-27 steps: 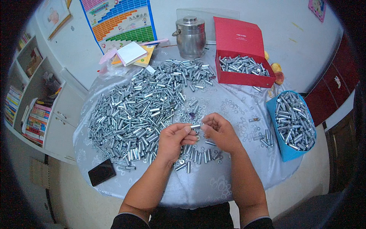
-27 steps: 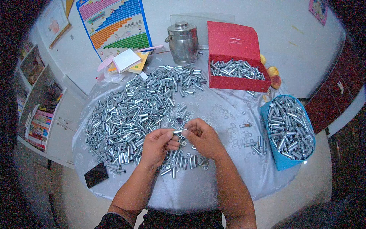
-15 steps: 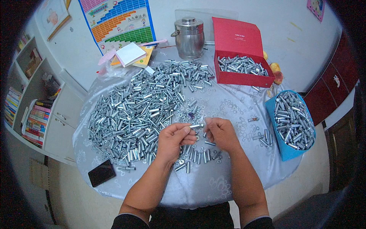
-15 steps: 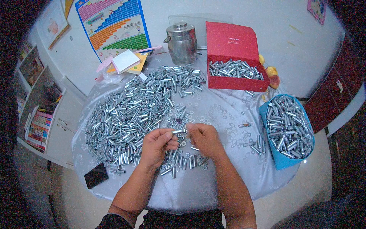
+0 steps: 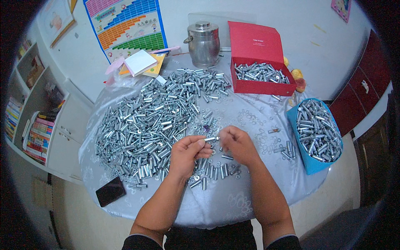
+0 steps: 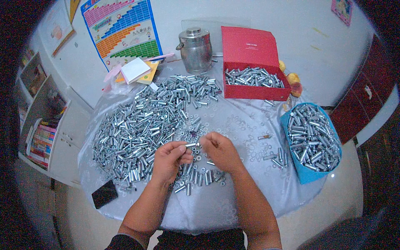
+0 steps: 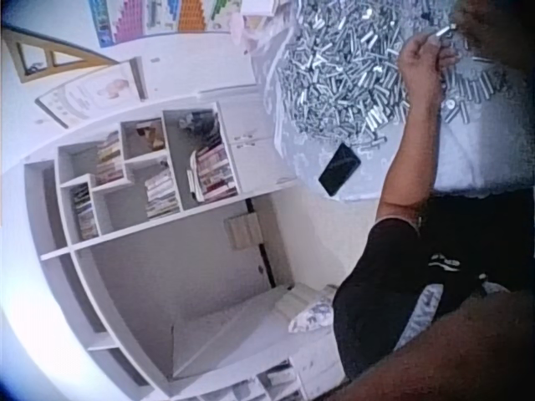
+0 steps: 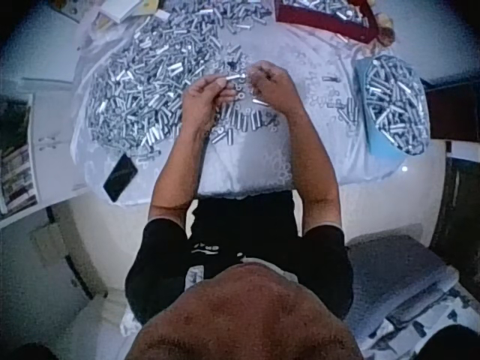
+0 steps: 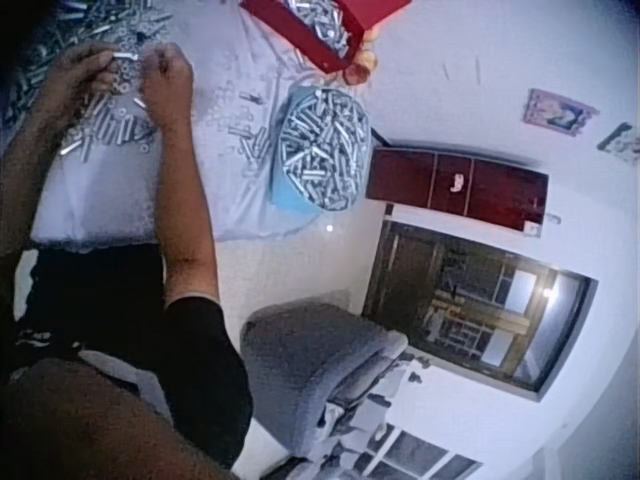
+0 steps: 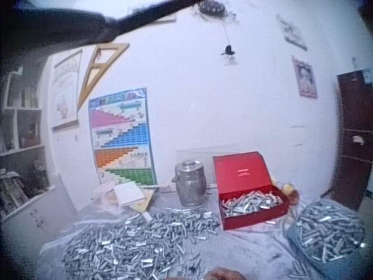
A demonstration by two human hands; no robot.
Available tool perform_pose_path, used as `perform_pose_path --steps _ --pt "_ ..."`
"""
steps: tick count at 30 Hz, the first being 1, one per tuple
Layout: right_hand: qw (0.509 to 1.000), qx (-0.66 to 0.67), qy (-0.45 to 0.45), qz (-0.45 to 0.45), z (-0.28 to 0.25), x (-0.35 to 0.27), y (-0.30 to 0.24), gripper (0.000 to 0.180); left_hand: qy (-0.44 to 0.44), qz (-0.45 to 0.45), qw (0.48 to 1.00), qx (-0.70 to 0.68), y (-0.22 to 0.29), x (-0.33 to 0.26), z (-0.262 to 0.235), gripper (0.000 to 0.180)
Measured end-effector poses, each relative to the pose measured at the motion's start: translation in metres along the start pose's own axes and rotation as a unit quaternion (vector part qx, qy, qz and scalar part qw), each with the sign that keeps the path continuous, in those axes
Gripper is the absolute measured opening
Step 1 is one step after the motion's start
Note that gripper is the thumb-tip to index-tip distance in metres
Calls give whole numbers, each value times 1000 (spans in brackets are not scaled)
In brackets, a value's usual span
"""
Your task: The person repeatedly picks up small metal cylindrical fasteners and washers from a large pile on a table. They thread the washers onto the fasteners by hand and place the assembled units into a blue container. The process is repetitive and involves handling small hardware components one at a time.
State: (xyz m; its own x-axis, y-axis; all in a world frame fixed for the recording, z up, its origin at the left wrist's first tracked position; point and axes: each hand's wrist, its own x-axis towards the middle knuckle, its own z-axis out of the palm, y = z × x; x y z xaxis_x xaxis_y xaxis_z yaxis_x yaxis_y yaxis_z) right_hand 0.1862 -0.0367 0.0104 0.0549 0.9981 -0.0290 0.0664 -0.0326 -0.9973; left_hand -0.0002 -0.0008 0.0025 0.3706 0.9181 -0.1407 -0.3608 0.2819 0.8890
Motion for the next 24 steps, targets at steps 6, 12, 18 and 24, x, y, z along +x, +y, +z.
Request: perform_pose_path --steps 6,12,18,24 --pt "1000 3 -18 -18 -1 2 4 13 -10 -6 1000 -15 -3 2 -2 18" --pt "999 25 -30 -33 1 -1 3 15 9 4 1000 -2 -1 -2 3 17" --pt "994 97 4 -47 5 -2 2 17 -4 -11 1000 1 -1 -4 7 17" --pt "999 24 33 11 -20 4 -10 21 -33 -52 997 55 23 15 30 19"
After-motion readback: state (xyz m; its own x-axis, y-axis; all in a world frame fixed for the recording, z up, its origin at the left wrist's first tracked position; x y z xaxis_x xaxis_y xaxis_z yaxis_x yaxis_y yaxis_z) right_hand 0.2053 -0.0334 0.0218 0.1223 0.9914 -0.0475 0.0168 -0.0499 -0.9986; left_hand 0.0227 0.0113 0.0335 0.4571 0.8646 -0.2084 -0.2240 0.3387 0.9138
